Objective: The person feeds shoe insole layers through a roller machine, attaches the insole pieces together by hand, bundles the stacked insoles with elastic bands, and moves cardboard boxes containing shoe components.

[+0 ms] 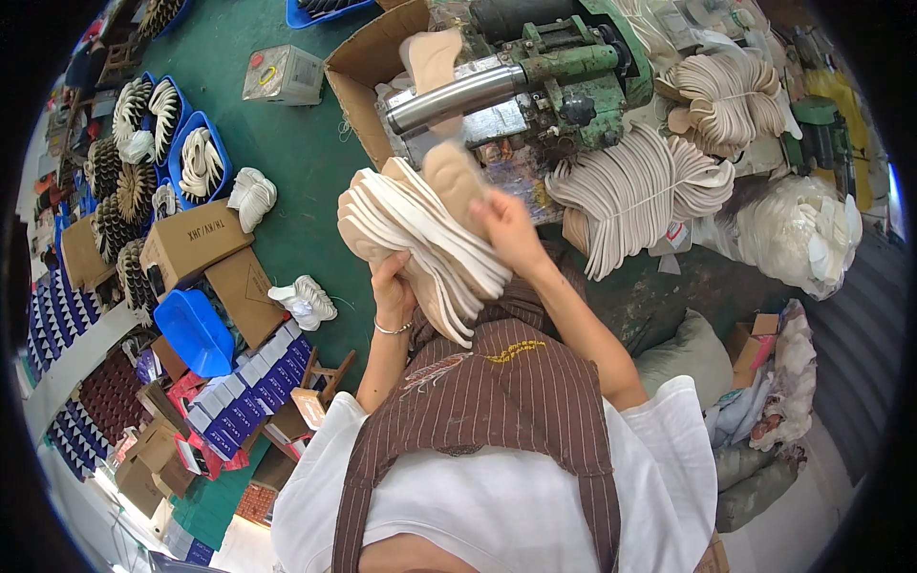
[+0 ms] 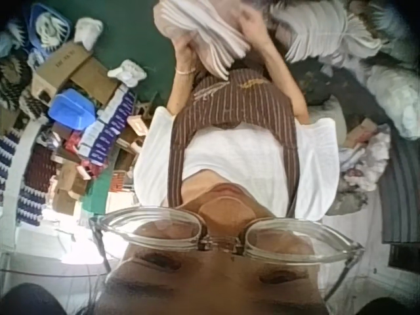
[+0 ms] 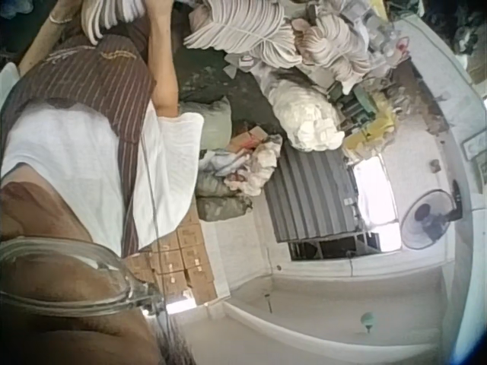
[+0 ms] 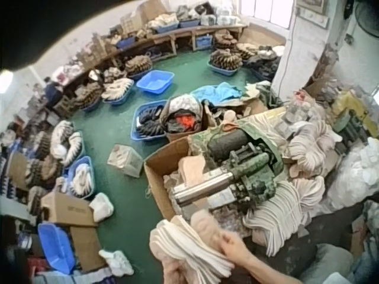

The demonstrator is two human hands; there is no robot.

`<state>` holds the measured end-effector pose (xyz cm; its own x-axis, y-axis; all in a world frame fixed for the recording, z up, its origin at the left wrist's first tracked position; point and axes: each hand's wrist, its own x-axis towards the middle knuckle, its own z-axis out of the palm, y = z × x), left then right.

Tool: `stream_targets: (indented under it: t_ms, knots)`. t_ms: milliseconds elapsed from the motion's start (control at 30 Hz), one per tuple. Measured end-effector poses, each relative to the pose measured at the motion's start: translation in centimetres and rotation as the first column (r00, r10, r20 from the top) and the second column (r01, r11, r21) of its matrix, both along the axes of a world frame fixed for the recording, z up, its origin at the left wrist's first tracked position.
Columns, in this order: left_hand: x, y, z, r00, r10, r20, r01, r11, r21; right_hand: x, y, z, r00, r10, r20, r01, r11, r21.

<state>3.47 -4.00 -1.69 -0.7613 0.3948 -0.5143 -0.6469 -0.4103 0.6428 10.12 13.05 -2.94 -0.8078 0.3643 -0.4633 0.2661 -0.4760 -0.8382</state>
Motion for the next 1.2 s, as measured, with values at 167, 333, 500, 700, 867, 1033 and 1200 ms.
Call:
stream_targets:
  t_ms: [167, 333, 500, 700, 867, 1033, 1200]
  knots:
    - [0.0, -0.1, 0.1, 0.996, -0.087, -0.033, 0.087, 0.996, -0.002, -3.3, 4.5, -2.8, 0.994, -0.082, 0.076, 0.058, 0.961, 0.272]
    - [0.0, 0.1, 0.2, 0.987, -0.111, -0.116, 0.106, 0.993, -0.045, -1.3, -0.2, 0.8, 0.962, 0.265, -0.066, -0.25, 0.952, 0.178]
    - [-0.1, -0.4, -0.3, 0.999, -0.031, 0.032, 0.028, 0.995, 0.1, -0.3, 0.1, 2.7, 0.984, 0.18, -0.008, -0.176, 0.95, -0.259]
    - [0.2, 0.5, -0.4, 0.999, -0.025, -0.028, 0.026, 0.999, 0.026, -0.6, -1.2, -0.5, 0.986, -0.157, 0.049, 0.153, 0.986, 0.072]
    - [-1.0, 0.3, 0.1, 0.999, -0.018, -0.048, 0.019, 1.0, 0.008, -4.3, 1.8, -1.3, 0.931, -0.323, 0.171, 0.227, 0.878, 0.422]
    - [-1.2, 0.4, -0.2, 0.994, -0.014, -0.107, 0.012, 1.0, -0.013, -1.5, -1.3, -0.2, 0.992, 0.078, -0.101, -0.048, 0.962, 0.268]
    - [-0.4, -0.1, -0.8, 0.996, -0.086, -0.017, 0.087, 0.994, 0.073, -2.0, 2.4, -3.0, 0.949, -0.27, 0.161, 0.184, 0.891, 0.415]
